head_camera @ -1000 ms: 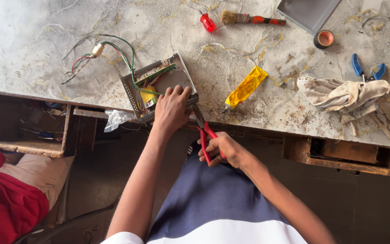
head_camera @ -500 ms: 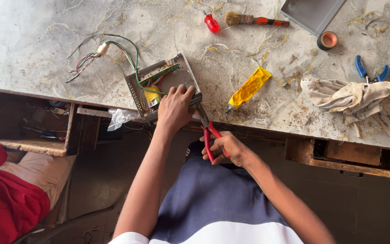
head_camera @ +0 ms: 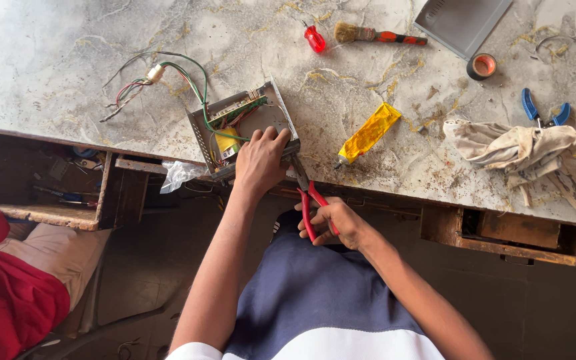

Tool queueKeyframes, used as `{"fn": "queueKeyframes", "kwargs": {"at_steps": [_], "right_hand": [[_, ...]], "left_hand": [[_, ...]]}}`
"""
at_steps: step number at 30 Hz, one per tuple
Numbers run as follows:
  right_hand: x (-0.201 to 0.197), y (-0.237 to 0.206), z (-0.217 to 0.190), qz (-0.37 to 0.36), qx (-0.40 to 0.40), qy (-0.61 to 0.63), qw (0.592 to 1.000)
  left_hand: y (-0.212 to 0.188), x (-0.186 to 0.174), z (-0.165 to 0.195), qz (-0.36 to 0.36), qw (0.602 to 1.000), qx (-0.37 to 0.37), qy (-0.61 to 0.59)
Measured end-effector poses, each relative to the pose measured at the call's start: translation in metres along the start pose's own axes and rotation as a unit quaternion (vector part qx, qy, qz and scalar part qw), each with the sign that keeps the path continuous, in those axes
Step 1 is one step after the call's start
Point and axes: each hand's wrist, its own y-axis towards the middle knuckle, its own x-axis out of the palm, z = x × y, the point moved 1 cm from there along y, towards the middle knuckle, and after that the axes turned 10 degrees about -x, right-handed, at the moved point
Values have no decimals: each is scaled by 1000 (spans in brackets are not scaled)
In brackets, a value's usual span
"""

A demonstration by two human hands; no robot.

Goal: The person cleans the interior of a metal electronic casing with a brush, then uses pliers to cut wires and manipulate components inside. They also handle the metal cover and a small black device, performing adjustments and cuts on the electronics.

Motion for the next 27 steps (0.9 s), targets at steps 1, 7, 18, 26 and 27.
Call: {"fn": "queueKeyframes", "kwargs": {"at_steps": [1, 7, 18, 26, 27], "right_hand": [[1, 0, 0, 1, 2, 3, 1000], [6, -4, -8, 1, -5, -18, 1000], [11, 1, -8, -10, -27, 56, 998], [8, 1, -7, -3, 21, 56, 998], [8, 1, -6, -4, 25, 50, 998]], "left_hand": [[0, 0, 0, 3, 1000, 2, -5], [0, -1, 0, -1, 1000, 1, -3], [-1, -4, 3, 2, 1000, 9, -6], [2, -4, 2, -15, 1000, 4, -2], [2, -3, 1, -14, 1000, 4, -3]]}}
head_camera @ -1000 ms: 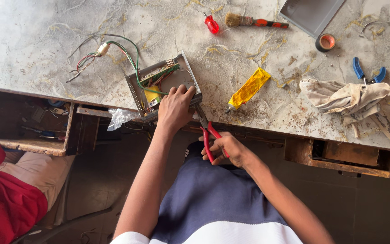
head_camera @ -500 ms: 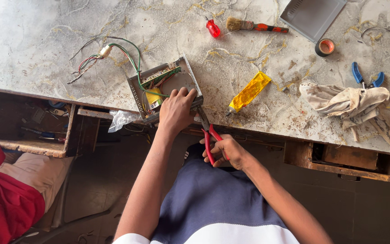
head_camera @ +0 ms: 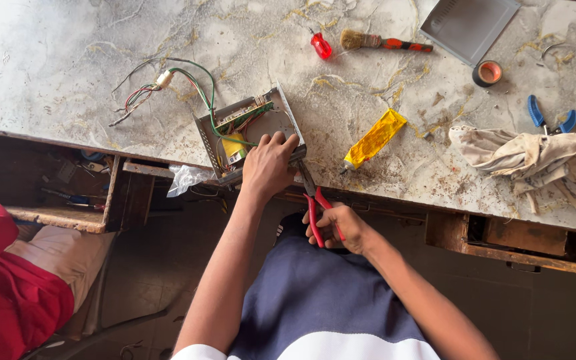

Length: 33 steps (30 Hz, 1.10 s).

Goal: The person cleans the interior of a metal electronic casing with a brush, then uses pliers to cut wires and manipulate components inside. They also handle the metal cover and a small black device, performing adjustments and cuts on the electronics.

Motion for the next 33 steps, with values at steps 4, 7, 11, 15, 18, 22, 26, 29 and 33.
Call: {"fn": "queueKeyframes", "kwargs": {"at_steps": [4, 7, 11, 15, 18, 22, 26, 29, 33], "right_hand": [[-2, -1, 0, -13, -1, -23, 1000], [-3, 0, 1, -17, -11, -13, 1000], [-5, 1, 2, -20, -14, -18, 1000], [-4, -1, 0, -41, -19, -19, 999], [-1, -4, -6, -44, -18, -41, 998], [2, -7, -14, -39, -23, -61, 997], [4, -7, -15, -64, -11, -41, 997], [5, -7, -12, -45, -23, -21, 999], [8, -6, -9, -46, -61, -6, 997]], "left_hand": [[0, 3, -2, 3, 1000, -3, -5], [0, 3, -3, 9, 1000, -2, -9], [0, 3, -2, 1, 1000, -12, -13], [-1, 1, -1, 6, 1000, -9, 0], [-1, -1, 1, 6, 1000, -9, -1], [-1, -4, 4, 8, 1000, -10, -2], [-1, -6, 6, 9, 1000, -10, 0], [-1, -7, 7, 7, 1000, -10, 0], [-1, -8, 7, 15, 1000, -2, 2]]}}
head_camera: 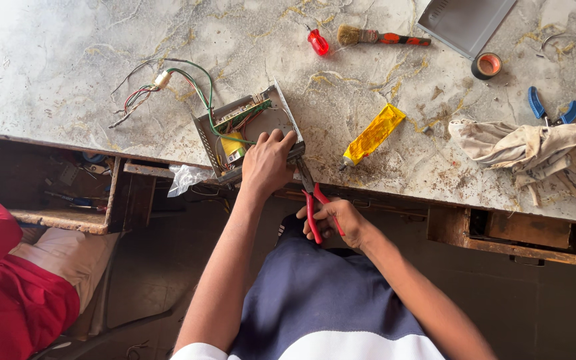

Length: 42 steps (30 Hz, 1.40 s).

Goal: The person cleans the interior of a metal electronic casing with a brush, then uses pliers to cut wires and manipulate components inside. They also handle the metal cover and a small black device, performing adjustments and cuts on the electronics.

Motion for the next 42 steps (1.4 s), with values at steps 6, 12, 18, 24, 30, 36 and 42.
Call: {"fn": "queueKeyframes", "kwargs": {"at_steps": [6, 12, 18, 24, 30, 36, 42], "right_hand": [[7, 2, -2, 13, 47, 108, 993], [11, 5, 2, -40, 22, 198, 979], [12, 8, 3, 88, 44, 24, 995], [17, -1, -4, 212, -98, -582, 779], [8, -1, -5, 95, -7, -181, 979], [-2, -1, -3, 10, -79, -150, 986], [0, -6, -2, 23, -8, -69, 997]], "left_hand": [[0, 1, -2, 2, 1000, 4, -4], [1, 5, -6, 6, 1000, 12, -21], [0, 6, -8, -7, 999, 20, -33], [0, 6, -8, -8, 1000, 11, -25], [0, 5, -6, -6, 1000, 10, -27], [-1, 3, -4, 4, 1000, 11, -20], [-1, 3, -3, -1, 1000, 4, -15]]}}
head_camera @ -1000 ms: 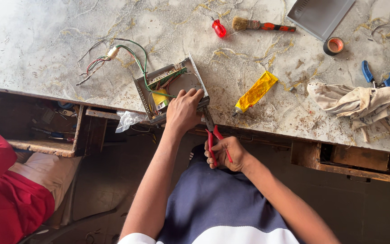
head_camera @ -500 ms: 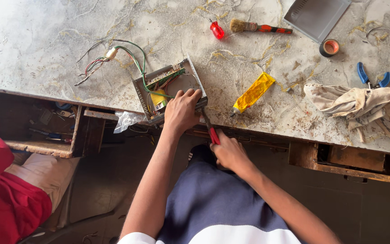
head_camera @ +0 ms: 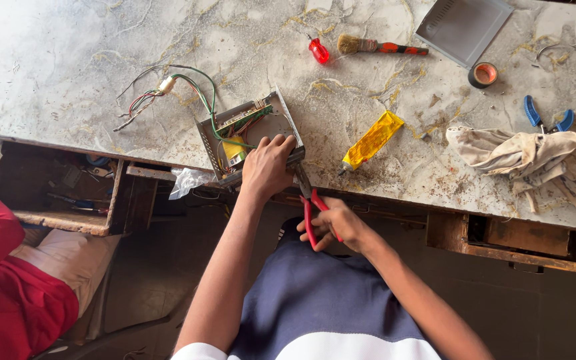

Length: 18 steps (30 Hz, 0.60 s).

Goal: The person cleans the interior of a metal electronic casing with a brush, then uses pliers to cut wires and manipulate components inside. They also handle the metal cover and a small black device, performing adjustments and cuts on the electronics.

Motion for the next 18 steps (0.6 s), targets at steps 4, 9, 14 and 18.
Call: {"fn": "queueKeyframes", "kwargs": {"at_steps": [4, 9, 14, 18], "right_hand": [[2, 1, -5, 3, -3, 17, 1000], [0, 1, -5, 21, -3, -1, 1000], [-1, 1, -4, 18, -5, -10, 1000], [-4, 3, -2, 18, -27, -19, 999]], "left_hand": [[-1, -2, 2, -2, 1000, 2, 9], [0, -3, 5, -4, 1000, -4, 3], [0, -2, 4, 1, 1000, 0, -1], [0, 1, 3, -15, 1000, -11, 7]]}}
